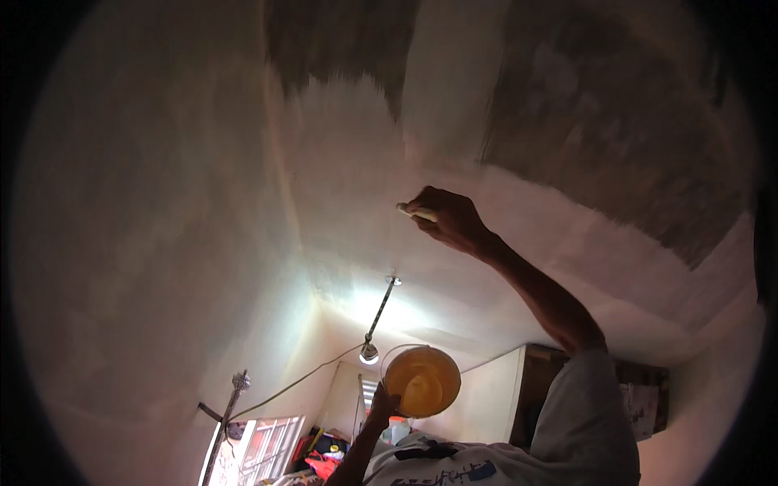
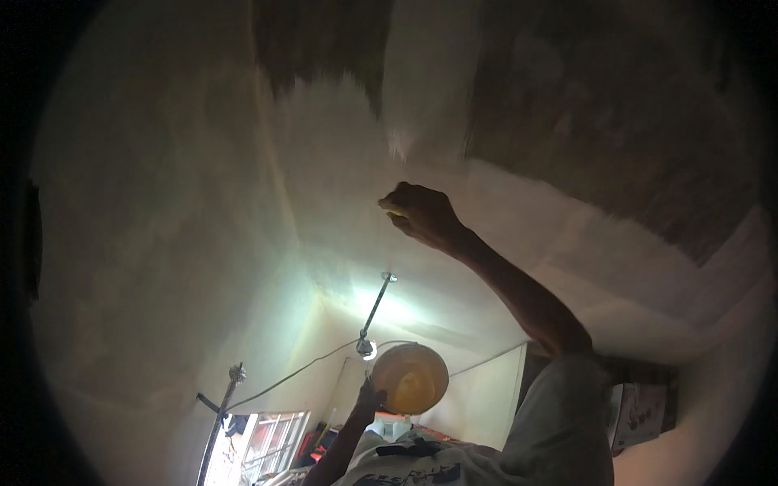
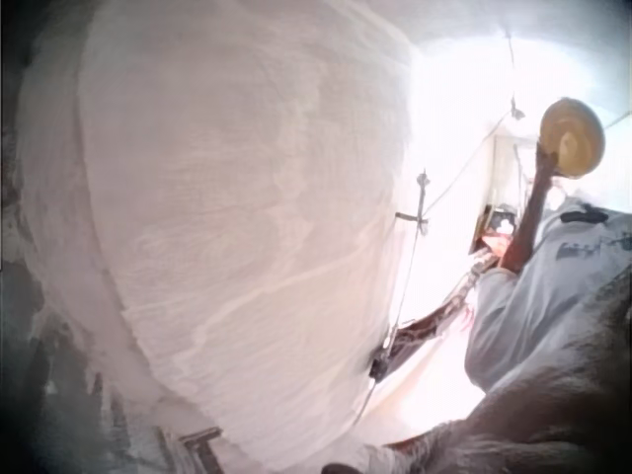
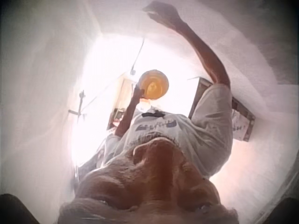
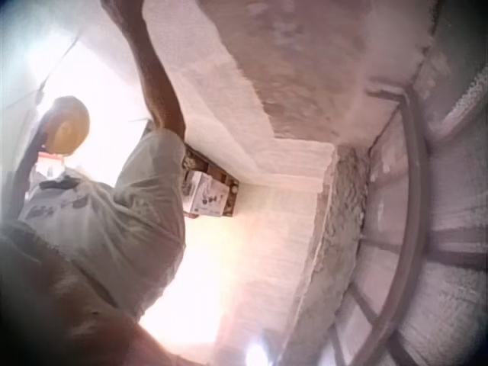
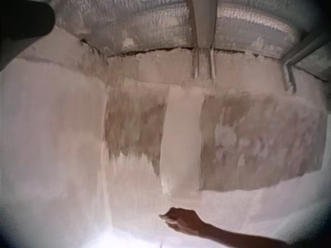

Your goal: The person paints a ceiling using a brush and a bucket of yellow paint. They dip the brush into the bucket and apply paint to the ceiling surface in broad strokes. The person also adjusts the light fixture on the ceiling during the process.

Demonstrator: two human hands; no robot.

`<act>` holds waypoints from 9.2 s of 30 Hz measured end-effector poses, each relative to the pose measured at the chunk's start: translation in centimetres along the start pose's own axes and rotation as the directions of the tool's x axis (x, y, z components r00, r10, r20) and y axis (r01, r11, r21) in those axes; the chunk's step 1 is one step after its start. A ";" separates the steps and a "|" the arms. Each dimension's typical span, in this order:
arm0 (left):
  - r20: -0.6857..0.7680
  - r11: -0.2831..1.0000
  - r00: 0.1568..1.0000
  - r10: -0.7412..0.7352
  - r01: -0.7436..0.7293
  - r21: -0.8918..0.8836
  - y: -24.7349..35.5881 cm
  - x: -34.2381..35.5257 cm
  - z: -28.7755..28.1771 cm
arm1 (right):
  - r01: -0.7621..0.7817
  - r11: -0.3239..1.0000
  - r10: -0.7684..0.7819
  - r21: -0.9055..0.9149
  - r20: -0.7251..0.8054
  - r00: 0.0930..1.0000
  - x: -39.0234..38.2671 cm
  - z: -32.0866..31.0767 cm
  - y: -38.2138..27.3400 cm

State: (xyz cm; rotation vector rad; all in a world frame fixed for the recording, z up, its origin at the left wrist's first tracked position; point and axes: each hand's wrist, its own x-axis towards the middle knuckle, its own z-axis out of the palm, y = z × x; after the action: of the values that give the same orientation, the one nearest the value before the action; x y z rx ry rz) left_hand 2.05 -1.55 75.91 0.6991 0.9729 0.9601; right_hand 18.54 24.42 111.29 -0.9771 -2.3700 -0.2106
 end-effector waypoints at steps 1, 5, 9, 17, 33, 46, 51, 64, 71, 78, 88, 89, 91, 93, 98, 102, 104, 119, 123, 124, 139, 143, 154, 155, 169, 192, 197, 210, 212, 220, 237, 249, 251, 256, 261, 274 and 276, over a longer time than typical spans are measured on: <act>-0.044 0.997 0.998 -0.050 0.052 0.051 -0.1 0.1 -0.3 | -0.058 0.989 0.067 0.136 -0.064 0.996 -1.6 0.2 -0.7; -0.157 0.981 0.985 -0.073 0.099 0.167 -1.7 0.9 -0.7 | -0.576 0.567 0.622 0.589 0.151 0.768 -9.5 -0.4 -2.9; -0.106 0.965 0.993 0.045 -0.016 0.261 -0.8 0.4 -0.1 | -0.714 0.249 0.770 0.654 0.314 0.555 -18.6 0.2 -5.3; -0.104 0.989 0.984 -0.148 0.144 -0.044 -3.4 -0.4 1.6 | -0.689 -0.188 0.882 0.700 0.428 0.195 -31.1 4.2 -10.7; -0.262 0.928 0.954 -0.142 0.220 0.299 -5.4 -1.8 1.2 | -0.848 0.281 0.860 0.450 0.274 0.430 -37.8 11.1 -15.3; -0.265 0.925 0.947 -0.182 0.256 0.280 -7.2 -1.6 1.0 | -0.860 0.215 0.877 0.462 0.296 0.378 -40.5 13.7 -15.8; -0.298 0.906 0.941 -0.159 0.259 0.334 -7.4 -1.7 1.0 | -0.868 0.068 0.885 0.492 0.372 0.280 -39.3 12.6 -16.1; -0.295 0.954 0.949 -0.111 0.185 0.235 -8.1 -1.6 1.2 | -0.788 0.101 0.894 0.608 0.293 0.340 -39.6 13.1 -16.1; -0.315 0.885 0.946 -0.074 0.208 0.417 -9.8 -0.9 0.1 | -0.774 0.254 0.864 0.580 0.224 0.451 -41.6 14.6 -15.4; -0.274 0.941 0.960 -0.055 0.142 0.307 -8.6 -1.2 0.3 | -0.778 0.245 0.871 0.579 0.221 0.439 -41.6 14.0 -15.2; -0.235 0.970 0.963 -0.133 0.175 0.170 -4.7 -2.4 2.8 | -0.814 0.473 0.740 0.338 0.348 0.575 -41.8 16.0 -14.7; -0.230 0.966 0.967 -0.111 0.160 0.205 -5.5 -2.2 2.4 | -0.821 0.491 0.742 0.291 0.355 0.569 -41.5 16.5 -14.9; -0.218 0.953 0.973 -0.071 0.131 0.274 -6.7 -2.0 1.8 | -0.876 0.394 0.780 0.278 0.404 0.479 -41.5 17.2 -14.9; -0.219 0.957 0.975 -0.042 0.102 0.270 -7.2 -1.9 1.7 | -0.932 0.150 0.814 0.330 0.495 0.306 -41.8 18.4 -14.9; -0.213 0.984 0.977 0.027 0.011 0.177 -8.4 -1.7 1.3 | -0.846 0.498 0.822 -0.189 0.413 0.392 -39.8 16.8 -15.9; -0.253 0.975 0.967 -0.038 0.091 0.203 -7.1 -2.0 1.8 | -0.791 0.581 0.796 -0.191 0.335 0.504 -37.6 12.0 -16.1; -0.248 0.977 0.968 -0.041 0.090 0.192 -7.1 -2.0 1.9 | -0.891 0.445 0.888 -0.088 0.172 0.427 -39.0 11.5 -15.9; -0.118 0.962 0.992 -0.042 0.072 0.264 -10.6 1.7 2.6 | -0.909 0.012 0.928 0.417 0.334 0.165 -52.3 19.0 -14.9; -0.094 0.968 0.993 -0.076 0.096 0.231 -10.2 2.8 4.6 | -0.842 -0.179 0.930 0.508 0.368 0.025 -53.1 18.5 -14.4; -0.086 0.972 0.988 -0.128 0.142 0.188 -10.1 3.0 4.9 | -0.836 -0.177 0.934 0.519 0.358 0.024 -52.0 17.9 -14.2; 0.037 0.924 0.995 -0.089 0.068 0.376 -12.8 6.6 4.7 | -0.841 -0.133 0.961 0.524 0.275 0.019 -56.6 21.1 -12.9; 0.137 0.878 0.990 0.032 -0.093 0.470 -14.6 8.2 5.8 | -0.838 -0.123 0.974 0.532 0.228 0.002 -58.8 21.4 -11.2; 0.172 0.883 0.954 -0.247 0.148 0.445 -14.3 8.8 6.8 | -0.636 -0.369 0.929 0.678 0.272 -0.249 -56.4 16.6 -6.6; 0.156 0.911 0.959 -0.235 0.161 0.380 -15.4 9.1 6.7 | -0.650 -0.390 0.921 0.652 0.283 -0.268 -56.9 16.5 -6.0; 0.128 0.865 0.932 -0.340 0.257 0.430 -19.3 11.1 6.3 | -0.574 -0.371 0.885 0.730 0.091 -0.456 -62.9 13.2 0.5; -0.094 0.672 0.829 -0.552 0.508 0.539 -24.7 6.4 -7.6 | -0.255 -0.146 0.681 0.956 -0.090 -0.727 -79.8 10.8 13.9; -0.128 0.661 0.812 -0.569 0.545 0.516 -25.0 6.3 -8.9 | -0.123 -0.121 0.621 0.985 -0.022 -0.784 -82.2 12.0 14.2; -0.177 0.678 0.821 -0.543 0.553 0.484 -25.5 5.1 -10.8 | -0.091 -0.086 0.719 0.992 -0.001 -0.695 -90.7 16.8 14.5; -0.192 0.671 0.821 -0.537 0.554 0.493 -26.7 5.1 -11.5 | -0.098 -0.114 0.742 0.989 0.019 -0.671 -92.1 15.8 14.3; -0.180 0.647 0.868 -0.462 0.469 0.601 -30.3 4.1 -13.5 | -0.317 -0.676 0.573 0.665 0.203 -0.794 -81.1 17.7 9.0; 0.228 0.293 0.974 -0.018 -0.212 0.932 -35.2 8.6 -13.2 | -0.772 -0.050 0.937 -0.634 -0.298 0.184 -86.4 28.3 2.2; 0.182 0.356 0.983 -0.018 -0.164 0.920 -35.9 14.4 -13.1 | -0.721 -0.226 0.859 -0.656 -0.483 0.170 -90.6 31.5 2.9; 0.244 0.345 0.970 -0.014 -0.224 0.912 -36.8 15.3 -14.0 | -0.724 -0.221 0.847 -0.653 -0.497 0.190 -92.7 31.7 2.8; 0.344 0.383 0.938 -0.031 -0.307 0.871 -38.4 16.9 -15.3 | -0.736 -0.218 0.848 -0.641 -0.497 0.182 -93.5 31.6 2.9; 0.402 0.341 0.913 0.069 -0.400 0.851 -40.0 17.9 -15.9 | -0.675 -0.167 0.831 -0.718 -0.471 0.295 -93.7 31.3 3.4; 0.368 0.596 0.895 0.252 -0.444 0.670 -41.0 18.3 -18.0 | -0.429 -0.150 0.565 -0.891 -0.434 0.702 -88.8 32.8 3.0; 0.292 0.684 0.917 0.272 -0.398 0.612 -40.9 18.3 -18.5 | -0.381 -0.139 0.509 -0.914 -0.396 0.764 -87.1 33.3 2.3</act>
State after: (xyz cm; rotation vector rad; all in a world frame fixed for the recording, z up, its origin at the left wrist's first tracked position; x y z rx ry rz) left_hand 3.74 -0.97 27.42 1.5975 1.0451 0.8323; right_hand 55.68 -14.78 35.29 -2.4200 -1.3720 -1.7669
